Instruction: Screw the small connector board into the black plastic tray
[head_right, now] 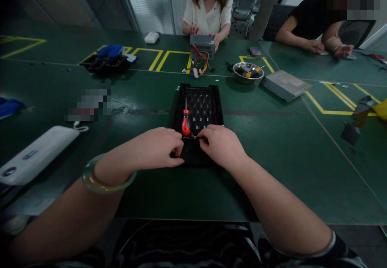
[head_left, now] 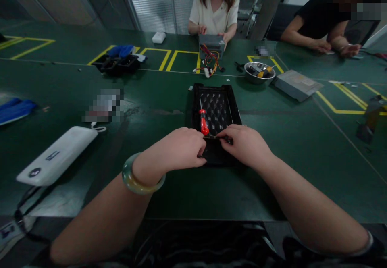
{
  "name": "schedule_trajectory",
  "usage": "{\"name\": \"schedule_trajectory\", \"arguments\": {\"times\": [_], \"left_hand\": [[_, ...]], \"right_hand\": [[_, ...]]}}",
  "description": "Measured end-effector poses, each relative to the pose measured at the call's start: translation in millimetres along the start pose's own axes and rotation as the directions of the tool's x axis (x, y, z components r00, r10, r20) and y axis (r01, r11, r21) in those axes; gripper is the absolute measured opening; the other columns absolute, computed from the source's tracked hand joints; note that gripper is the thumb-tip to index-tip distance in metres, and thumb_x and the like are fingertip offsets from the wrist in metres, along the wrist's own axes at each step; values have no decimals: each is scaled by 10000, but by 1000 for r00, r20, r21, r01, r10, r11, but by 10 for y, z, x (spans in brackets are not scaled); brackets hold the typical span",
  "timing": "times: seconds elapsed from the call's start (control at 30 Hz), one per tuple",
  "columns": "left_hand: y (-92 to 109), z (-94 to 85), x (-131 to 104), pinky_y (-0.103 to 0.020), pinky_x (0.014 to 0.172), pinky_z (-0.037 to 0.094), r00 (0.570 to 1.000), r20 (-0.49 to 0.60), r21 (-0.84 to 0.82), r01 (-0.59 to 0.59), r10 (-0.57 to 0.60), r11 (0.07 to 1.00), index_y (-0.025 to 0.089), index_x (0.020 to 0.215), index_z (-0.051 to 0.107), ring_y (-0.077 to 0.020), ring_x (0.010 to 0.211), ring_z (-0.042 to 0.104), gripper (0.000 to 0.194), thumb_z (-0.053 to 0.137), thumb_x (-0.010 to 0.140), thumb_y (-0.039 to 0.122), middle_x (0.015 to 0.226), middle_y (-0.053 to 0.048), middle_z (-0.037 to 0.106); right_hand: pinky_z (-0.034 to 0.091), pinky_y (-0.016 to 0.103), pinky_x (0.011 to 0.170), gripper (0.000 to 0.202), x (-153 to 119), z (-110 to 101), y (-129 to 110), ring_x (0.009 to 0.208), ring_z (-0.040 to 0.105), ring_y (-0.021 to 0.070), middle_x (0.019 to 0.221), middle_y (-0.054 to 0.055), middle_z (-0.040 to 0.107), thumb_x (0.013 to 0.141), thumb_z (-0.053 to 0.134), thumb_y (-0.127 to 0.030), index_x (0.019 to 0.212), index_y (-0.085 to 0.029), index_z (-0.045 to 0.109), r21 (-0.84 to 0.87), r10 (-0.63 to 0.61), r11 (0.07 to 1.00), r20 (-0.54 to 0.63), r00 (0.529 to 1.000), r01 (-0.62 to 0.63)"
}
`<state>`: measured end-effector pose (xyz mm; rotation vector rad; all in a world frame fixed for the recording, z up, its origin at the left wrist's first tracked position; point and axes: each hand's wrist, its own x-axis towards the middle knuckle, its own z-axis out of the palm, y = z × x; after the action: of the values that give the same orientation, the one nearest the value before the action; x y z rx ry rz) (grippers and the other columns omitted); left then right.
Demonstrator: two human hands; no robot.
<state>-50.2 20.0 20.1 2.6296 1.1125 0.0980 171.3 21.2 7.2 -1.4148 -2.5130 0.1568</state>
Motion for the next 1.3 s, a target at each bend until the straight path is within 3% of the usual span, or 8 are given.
{"name": "schedule_trajectory", "arguments": {"times": [0.23, 0.43, 0.53, 0.7, 0.93, 1.03, 1.13, 1.3], "left_hand": [[25, -13, -2, -310, 604, 375, 1000, -16, -70, 16, -17, 997, 228, 657, 639, -173, 674, 554, 144, 692, 723, 346, 749, -13, 618], [-214, -141, 23, -278, 642, 383, 988, -99, -64, 112, -118, 992, 217, 779, 673, -158, 713, 567, 196, 650, 817, 408, 801, -8, 647], [-365, -134, 67, -269, 691, 395, 982, -131, -74, 130, -139, 989, 218, 858, 719, -158, 781, 589, 199, 654, 844, 406, 849, -6, 659], [-422, -6, 171, -302, 832, 412, 995, -92, -74, 27, -34, 997, 230, 912, 760, -192, 916, 595, 211, 708, 825, 416, 951, -28, 676], [-400, 83, 206, -328, 846, 397, 994, -84, -19, 73, -74, 997, 239, 872, 770, -213, 904, 577, 203, 760, 786, 423, 924, -30, 676], [-414, 98, 204, -336, 871, 392, 992, -97, -39, 74, -77, 996, 245, 875, 777, -215, 913, 578, 186, 743, 805, 413, 912, -30, 671], [-440, 112, 215, -309, 829, 404, 991, -98, -118, 82, -94, 990, 235, 846, 780, -190, 857, 587, 179, 705, 840, 398, 888, -26, 658], [-537, 125, 222, -267, 727, 405, 993, -94, -250, 51, -77, 967, 202, 802, 766, -154, 766, 582, 330, 599, 916, 463, 850, -28, 642]], "right_hand": [[460, 260, 704, 139, -60, -179, 86, 785, 626, 137, 908, -6, 683, 848, 662, -215, 971, -221, 728, 164, 62, 985, -90, 994, -47], [463, 251, 684, 109, -129, -339, 79, 770, 639, 130, 914, -18, 706, 835, 674, -209, 932, -223, 722, 228, 65, 973, -147, 987, -30], [473, 262, 677, 143, -203, -409, 31, 761, 653, 139, 947, -14, 727, 854, 664, -241, 990, -229, 709, 253, 75, 966, -98, 992, -48], [452, 247, 589, 134, -282, -451, 21, 688, 647, 130, 862, -18, 721, 860, 671, -269, 988, -233, 682, 299, 115, 949, -40, 993, -98], [523, 239, 659, 207, -163, -388, 165, 756, 644, 124, 936, 4, 714, 839, 716, -298, 1021, -208, 680, 610, 62, 779, 156, 986, -145], [522, 233, 680, 227, -143, -380, 172, 785, 647, 118, 981, -13, 714, 815, 749, -269, 1030, -227, 688, 593, 88, 792, 123, 988, -144], [516, 228, 675, 220, -174, -363, 105, 784, 650, 113, 953, -43, 713, 814, 753, -245, 1023, -259, 687, 519, 51, 844, 175, 983, -136], [485, 257, 712, 247, -249, -281, -79, 830, 651, 129, 956, -76, 711, 810, 739, -174, 1010, -306, 678, 317, -21, 948, 161, 987, -31]]}}
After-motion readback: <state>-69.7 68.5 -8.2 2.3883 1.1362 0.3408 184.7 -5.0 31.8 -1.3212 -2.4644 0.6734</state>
